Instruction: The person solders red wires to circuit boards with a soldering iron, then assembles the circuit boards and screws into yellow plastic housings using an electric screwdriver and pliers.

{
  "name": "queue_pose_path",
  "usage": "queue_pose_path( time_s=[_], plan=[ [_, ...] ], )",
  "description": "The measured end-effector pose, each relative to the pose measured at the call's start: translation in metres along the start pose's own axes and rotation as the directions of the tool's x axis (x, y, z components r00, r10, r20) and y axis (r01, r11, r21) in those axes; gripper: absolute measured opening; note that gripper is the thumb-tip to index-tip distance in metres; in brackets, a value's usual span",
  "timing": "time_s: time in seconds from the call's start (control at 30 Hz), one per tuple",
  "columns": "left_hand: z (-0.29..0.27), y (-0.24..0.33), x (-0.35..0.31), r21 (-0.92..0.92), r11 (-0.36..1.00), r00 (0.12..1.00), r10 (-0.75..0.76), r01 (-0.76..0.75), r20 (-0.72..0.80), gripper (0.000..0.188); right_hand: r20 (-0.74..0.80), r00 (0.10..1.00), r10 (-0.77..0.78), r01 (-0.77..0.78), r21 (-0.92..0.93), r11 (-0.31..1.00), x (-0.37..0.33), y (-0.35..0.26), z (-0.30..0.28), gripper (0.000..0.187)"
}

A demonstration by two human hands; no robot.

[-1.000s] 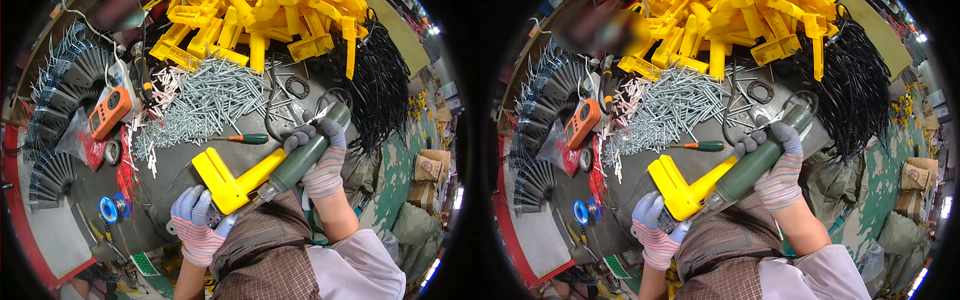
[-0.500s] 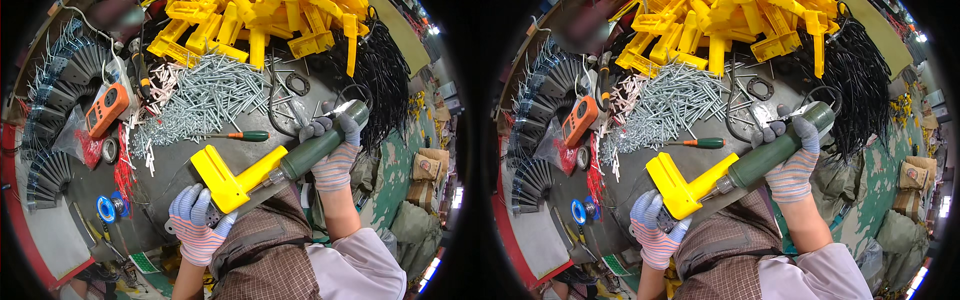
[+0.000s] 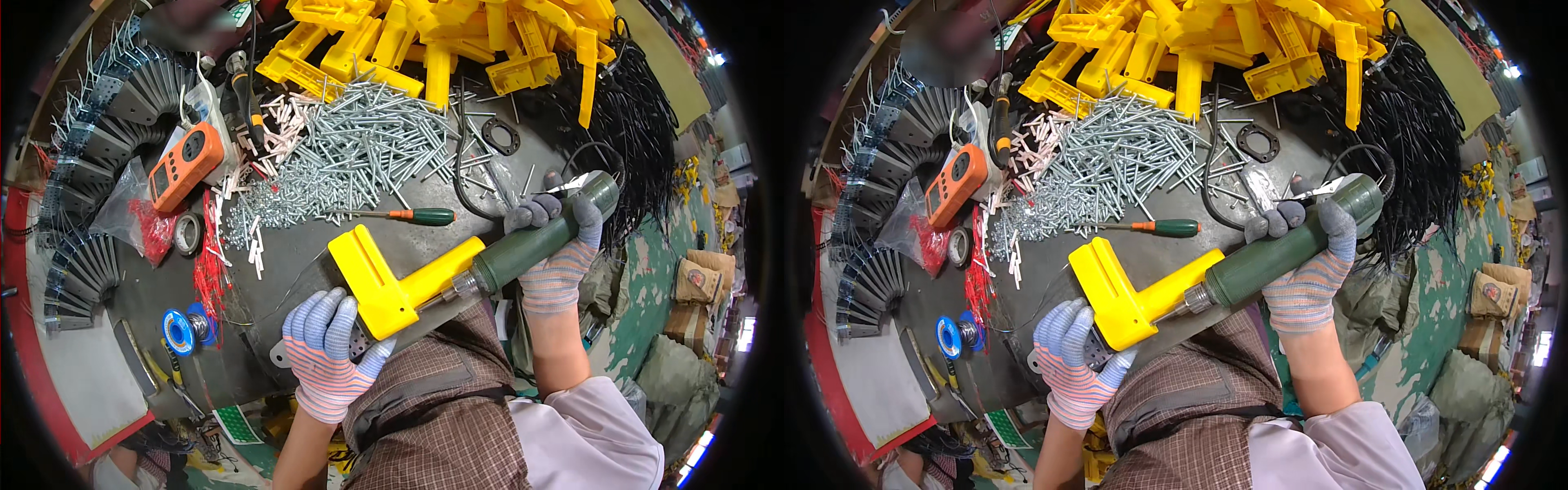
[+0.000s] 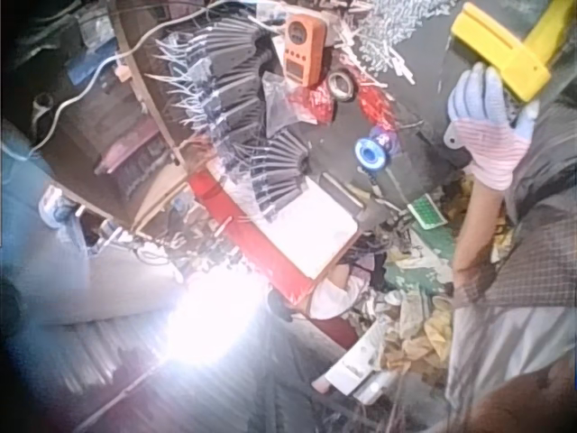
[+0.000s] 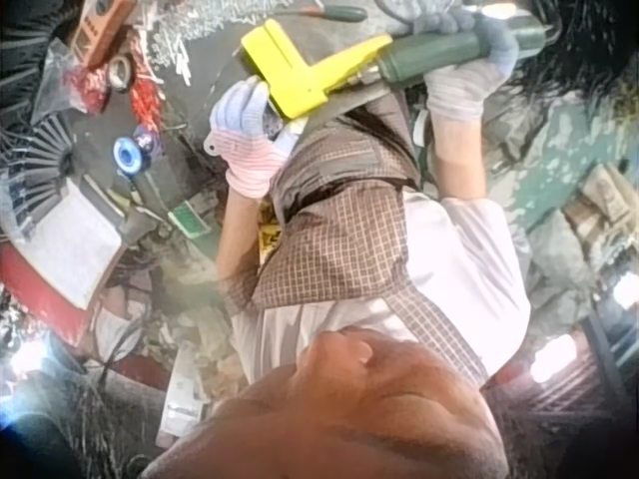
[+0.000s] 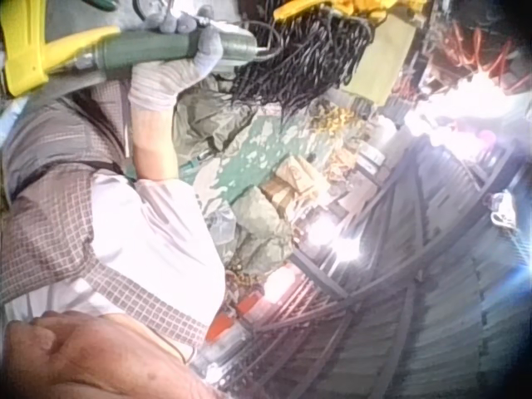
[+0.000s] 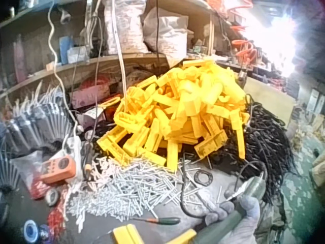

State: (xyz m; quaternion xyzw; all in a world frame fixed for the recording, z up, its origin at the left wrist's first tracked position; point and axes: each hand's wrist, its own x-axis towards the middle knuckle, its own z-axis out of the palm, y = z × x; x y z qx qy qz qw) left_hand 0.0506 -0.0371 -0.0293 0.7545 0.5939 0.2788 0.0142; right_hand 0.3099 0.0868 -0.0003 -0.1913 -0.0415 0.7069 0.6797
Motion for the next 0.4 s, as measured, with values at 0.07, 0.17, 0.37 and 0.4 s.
queue_pose_path(
  time_s=[0.07,0.17,0.37,0.4],
  plan=[
    [0.0005,-0.0003,-0.0002,-0.01,1.0,1.0,-0.005,0.005,-0.006,0.064,0.011,1.0,-0.009,0.009,-0.015,1.0,0.0007,0.0012,0.0002,0.037],
    [0.0001,-0.001,0.0003,-0.028,0.999,1.0,-0.017,0.017,-0.012,0.063,0.013,0.999,0.041,-0.042,0.064,0.997,0.0016,0.0054,0.0013,0.036],
    [-0.0005,-0.0008,-0.0014,-0.057,0.997,0.999,-0.048,0.046,-0.021,0.066,0.096,0.995,0.028,-0.027,-0.004,1.0,-0.0044,0.0046,0.0077,0.04],
    [-0.0002,0.0006,-0.001,-0.089,0.995,0.998,-0.057,0.054,-0.022,0.066,0.096,0.995,0.036,-0.04,0.042,0.998,-0.006,0.0042,0.0092,0.041]
  ],
)
